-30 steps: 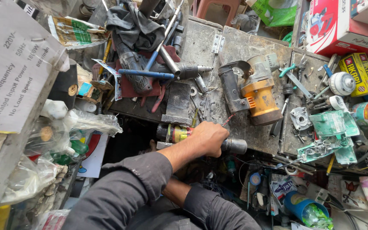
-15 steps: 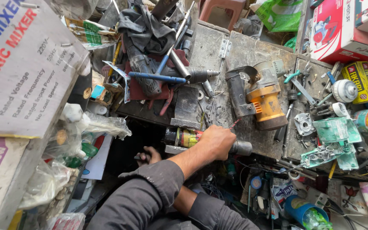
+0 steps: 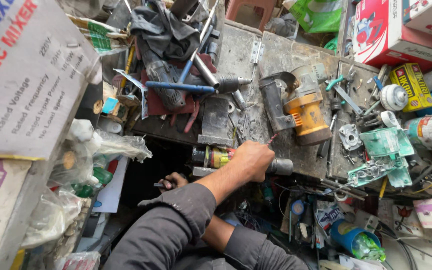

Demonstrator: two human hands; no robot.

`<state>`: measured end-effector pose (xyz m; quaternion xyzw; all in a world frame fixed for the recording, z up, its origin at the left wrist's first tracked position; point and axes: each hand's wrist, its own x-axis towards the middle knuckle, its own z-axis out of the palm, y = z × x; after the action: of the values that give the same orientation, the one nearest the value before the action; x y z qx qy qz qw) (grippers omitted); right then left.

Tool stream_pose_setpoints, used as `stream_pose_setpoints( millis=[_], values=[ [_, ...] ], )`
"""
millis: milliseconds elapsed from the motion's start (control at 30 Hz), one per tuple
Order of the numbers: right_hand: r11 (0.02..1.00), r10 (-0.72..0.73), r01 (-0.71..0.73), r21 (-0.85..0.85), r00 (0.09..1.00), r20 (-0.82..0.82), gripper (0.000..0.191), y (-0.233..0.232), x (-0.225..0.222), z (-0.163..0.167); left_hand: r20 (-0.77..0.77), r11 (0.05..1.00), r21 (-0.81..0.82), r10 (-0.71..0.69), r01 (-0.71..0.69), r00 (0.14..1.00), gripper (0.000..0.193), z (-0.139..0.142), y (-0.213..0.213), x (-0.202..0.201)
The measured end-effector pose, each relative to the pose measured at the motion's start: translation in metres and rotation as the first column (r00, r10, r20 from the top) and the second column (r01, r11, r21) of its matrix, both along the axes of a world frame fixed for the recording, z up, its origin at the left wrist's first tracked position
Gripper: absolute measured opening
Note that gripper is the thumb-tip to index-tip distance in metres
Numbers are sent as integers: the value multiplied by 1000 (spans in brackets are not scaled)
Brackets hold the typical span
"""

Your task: The person works at a cluttered workbench repairing a handheld power tool. They hold the tool's cylindrical motor housing, unscrew and separate its parts by hand, manipulate internal components, reassemble the housing, and finally wipe the tool with a rag.

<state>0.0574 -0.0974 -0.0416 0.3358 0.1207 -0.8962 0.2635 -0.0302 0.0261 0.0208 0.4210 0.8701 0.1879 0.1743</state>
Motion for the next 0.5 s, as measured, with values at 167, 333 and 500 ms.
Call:
stream_pose_setpoints(
  millis=[167, 333, 500],
  values=[
    [961, 276, -277, 16, 959, 63, 44, 14, -5, 9, 49, 1000, 7, 2, -2, 999, 19, 2, 2, 0],
    [987, 160, -157, -36, 977, 140, 47, 11, -2, 9, 26, 1000, 15, 19, -19, 999, 18, 1, 2, 2],
    [997, 45, -43, 61, 998, -34, 39, 7, -5, 2, 61, 998, 31, 43, -45, 997, 11, -3, 2, 2]
  ],
)
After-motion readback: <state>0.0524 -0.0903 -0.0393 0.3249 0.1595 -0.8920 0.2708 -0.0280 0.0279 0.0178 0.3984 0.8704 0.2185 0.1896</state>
